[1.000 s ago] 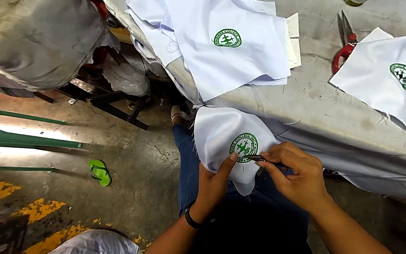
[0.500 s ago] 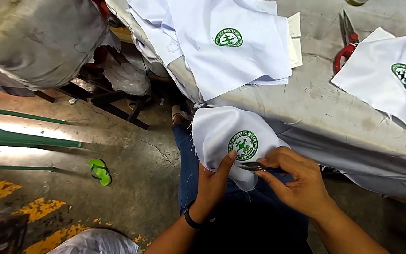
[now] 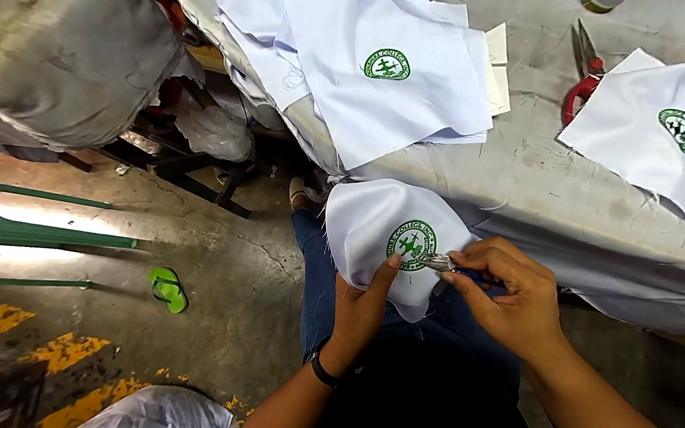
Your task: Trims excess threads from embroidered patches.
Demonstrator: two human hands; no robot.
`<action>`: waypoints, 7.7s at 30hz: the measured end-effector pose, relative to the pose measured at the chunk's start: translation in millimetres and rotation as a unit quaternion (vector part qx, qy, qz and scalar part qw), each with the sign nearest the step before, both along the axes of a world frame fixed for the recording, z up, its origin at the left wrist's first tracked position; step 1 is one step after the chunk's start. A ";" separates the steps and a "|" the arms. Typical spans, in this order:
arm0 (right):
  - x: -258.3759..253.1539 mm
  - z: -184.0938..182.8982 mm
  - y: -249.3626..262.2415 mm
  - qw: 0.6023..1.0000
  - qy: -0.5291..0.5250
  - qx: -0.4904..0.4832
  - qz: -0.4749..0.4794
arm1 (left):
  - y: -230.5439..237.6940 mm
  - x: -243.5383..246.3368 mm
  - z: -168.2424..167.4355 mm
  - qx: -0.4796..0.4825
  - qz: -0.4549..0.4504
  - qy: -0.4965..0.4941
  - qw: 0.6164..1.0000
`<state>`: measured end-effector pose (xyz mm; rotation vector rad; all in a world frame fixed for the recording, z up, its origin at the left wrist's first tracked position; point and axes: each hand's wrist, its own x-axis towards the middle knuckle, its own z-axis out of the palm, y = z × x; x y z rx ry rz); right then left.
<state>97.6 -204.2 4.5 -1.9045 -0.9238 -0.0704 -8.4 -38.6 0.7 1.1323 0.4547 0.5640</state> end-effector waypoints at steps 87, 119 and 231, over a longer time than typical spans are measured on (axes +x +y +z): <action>-12.9 -22.2 13.2 0.984 -0.147 0.041 -0.088 | 5.5 -0.6 -3.7 0.049 -0.011 0.003 0.999; -14.9 -14.3 13.3 0.995 -0.024 0.051 -0.088 | 1.3 2.7 -5.9 0.042 0.004 -0.021 0.999; 1.3 -7.0 3.6 0.997 -0.072 0.009 -0.033 | 9.6 -1.1 -1.8 0.056 -0.041 0.020 0.997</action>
